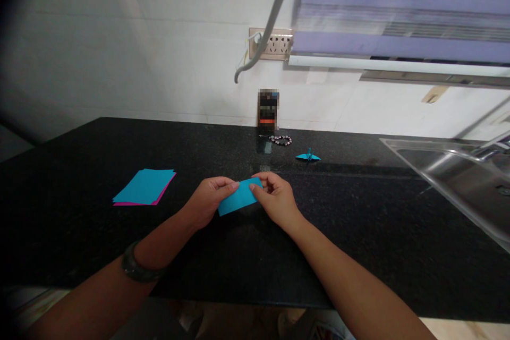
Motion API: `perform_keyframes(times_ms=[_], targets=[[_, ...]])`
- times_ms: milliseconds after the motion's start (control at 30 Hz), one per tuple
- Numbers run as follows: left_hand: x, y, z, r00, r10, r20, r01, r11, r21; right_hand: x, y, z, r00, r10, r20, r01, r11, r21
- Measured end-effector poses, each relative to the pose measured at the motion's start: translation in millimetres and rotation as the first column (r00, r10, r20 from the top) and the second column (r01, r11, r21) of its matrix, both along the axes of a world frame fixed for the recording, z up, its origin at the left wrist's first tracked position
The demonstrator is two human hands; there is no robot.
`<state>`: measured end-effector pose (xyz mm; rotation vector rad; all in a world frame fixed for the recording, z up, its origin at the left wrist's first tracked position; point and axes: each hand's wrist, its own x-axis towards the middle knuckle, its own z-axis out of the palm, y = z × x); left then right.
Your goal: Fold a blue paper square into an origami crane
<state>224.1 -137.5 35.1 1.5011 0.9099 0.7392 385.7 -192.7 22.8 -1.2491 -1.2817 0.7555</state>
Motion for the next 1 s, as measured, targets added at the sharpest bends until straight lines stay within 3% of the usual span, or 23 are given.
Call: perform_keyframes(times_ms=[67, 167, 333, 600, 1000], targets=[[0.2, 1.4, -1.6, 1.0, 0.003, 0.003, -0.003, 1.0, 0.0, 1.9, -0.9, 0.4, 0.981, -0.07, 0.182, 0.047, 0.991, 0.124], [1.0, 2.4, -3.5, 1.0, 0.002, 0.011, -0.002, 1.0, 0.001, 6.2, -2.6, 2.3, 0.884, -0.15, 0.443, -0.002, 0.946, 0.325], [2.2, 1.6, -5.4, 0.996, -0.018, 0.091, 0.027, 0.995, -0.099, 14.4, -4.8, 5.8, 0.701, -0.231, 0.675, -0.146, 0.88, 0.453], [1.9, 1.5, -3.2, 0.969, 0.008, 0.246, 0.069, 0.95, -0.304, 17.4, -7.5, 8.5, 0.517, -0.202, 0.832, -0.32, 0.856, 0.406], [1.2, 1.5, 2.2, 0.951, 0.016, 0.308, 0.113, 0.911, -0.397, 16.4, -8.7, 10.5, 0.441, -0.092, 0.893, -0.356, 0.895, 0.268]])
